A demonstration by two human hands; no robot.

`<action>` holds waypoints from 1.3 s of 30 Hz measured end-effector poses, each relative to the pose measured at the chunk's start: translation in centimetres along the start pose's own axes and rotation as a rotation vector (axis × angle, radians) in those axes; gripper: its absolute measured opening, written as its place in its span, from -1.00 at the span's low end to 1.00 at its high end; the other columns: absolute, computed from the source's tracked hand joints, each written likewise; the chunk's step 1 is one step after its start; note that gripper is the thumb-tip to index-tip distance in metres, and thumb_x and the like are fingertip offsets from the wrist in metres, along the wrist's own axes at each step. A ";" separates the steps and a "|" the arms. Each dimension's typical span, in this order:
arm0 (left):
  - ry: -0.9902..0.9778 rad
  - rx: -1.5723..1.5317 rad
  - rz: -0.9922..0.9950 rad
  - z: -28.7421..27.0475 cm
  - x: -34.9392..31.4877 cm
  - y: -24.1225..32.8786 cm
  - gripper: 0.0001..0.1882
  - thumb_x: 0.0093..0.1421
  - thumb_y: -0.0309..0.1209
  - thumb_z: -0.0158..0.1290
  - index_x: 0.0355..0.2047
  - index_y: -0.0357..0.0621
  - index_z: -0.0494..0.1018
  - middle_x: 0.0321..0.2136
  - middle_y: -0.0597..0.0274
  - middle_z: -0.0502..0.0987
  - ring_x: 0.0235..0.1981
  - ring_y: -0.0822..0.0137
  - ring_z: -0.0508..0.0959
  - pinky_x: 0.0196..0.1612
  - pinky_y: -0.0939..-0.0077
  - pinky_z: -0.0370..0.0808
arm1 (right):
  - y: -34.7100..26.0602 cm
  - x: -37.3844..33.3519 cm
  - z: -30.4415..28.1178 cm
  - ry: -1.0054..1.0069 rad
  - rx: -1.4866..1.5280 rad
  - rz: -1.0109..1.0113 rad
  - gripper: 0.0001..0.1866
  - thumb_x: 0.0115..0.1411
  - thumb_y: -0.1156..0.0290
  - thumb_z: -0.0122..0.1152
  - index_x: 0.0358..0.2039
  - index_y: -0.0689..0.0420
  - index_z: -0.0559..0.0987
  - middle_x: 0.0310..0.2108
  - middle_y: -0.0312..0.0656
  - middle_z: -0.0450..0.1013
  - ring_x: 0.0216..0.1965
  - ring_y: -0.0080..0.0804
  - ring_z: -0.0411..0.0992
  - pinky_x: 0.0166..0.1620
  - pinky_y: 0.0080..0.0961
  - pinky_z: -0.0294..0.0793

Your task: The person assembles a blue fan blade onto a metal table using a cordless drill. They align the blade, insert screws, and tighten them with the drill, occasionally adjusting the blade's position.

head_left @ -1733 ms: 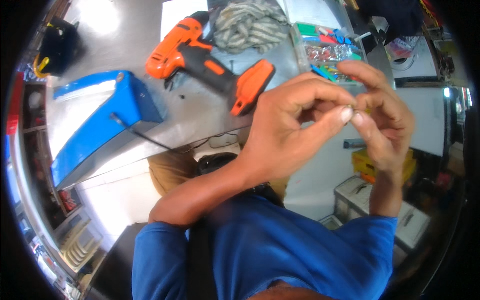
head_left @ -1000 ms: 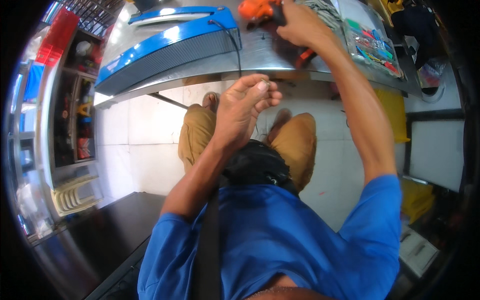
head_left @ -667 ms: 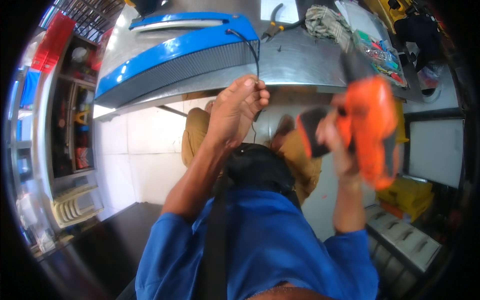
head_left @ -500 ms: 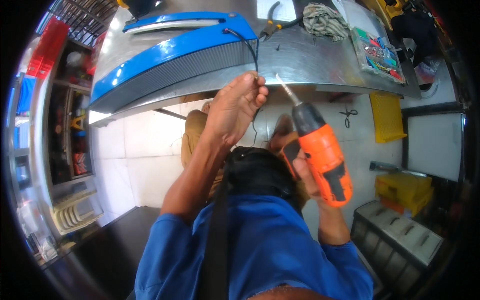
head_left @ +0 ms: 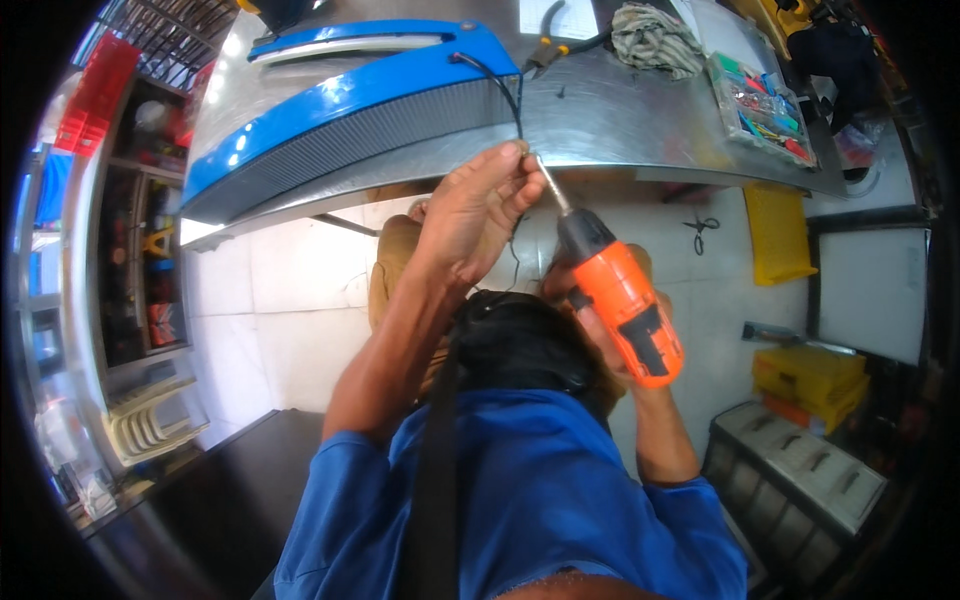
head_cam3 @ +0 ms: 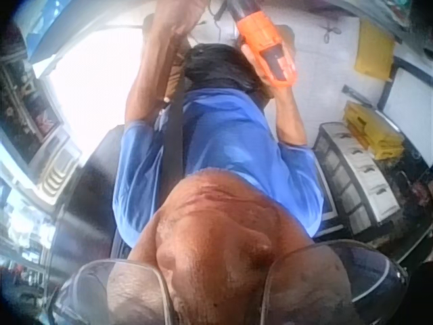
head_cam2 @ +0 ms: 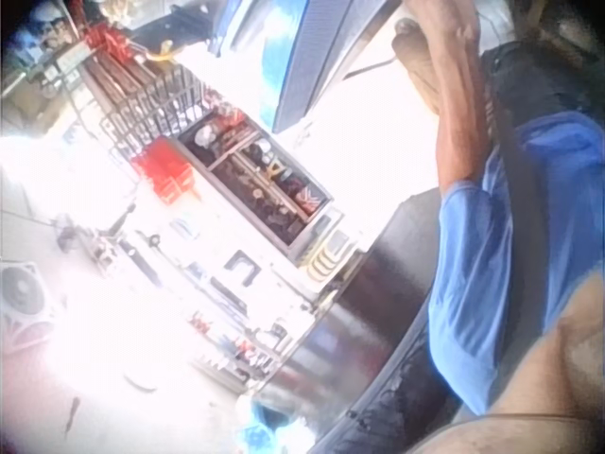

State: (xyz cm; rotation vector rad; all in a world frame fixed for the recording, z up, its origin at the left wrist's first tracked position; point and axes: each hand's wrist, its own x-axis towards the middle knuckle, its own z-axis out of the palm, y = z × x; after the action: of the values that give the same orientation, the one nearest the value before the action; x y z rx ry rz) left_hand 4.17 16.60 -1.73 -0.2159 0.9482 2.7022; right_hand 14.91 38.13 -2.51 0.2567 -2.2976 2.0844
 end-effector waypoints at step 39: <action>0.084 1.724 1.035 5.1 10.1 -2.5 -0.67 0.27 -0.44 0.16 0.01 -0.32 0.53 -0.15 -0.14 0.52 -0.07 -0.14 0.55 -0.01 0.14 0.51 | 3.0 6.9 -3.1 0.254 0.649 0.053 -0.62 0.21 0.48 0.29 0.03 0.30 0.54 -0.37 -0.19 0.52 -0.47 -0.49 0.47 -0.36 -0.53 0.46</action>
State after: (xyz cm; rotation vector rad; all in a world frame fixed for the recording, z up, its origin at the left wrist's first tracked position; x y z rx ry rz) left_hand -5.00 23.72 -1.60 0.6500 3.4591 1.2405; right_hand 7.43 40.78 -4.29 -0.0610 -1.4536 2.6442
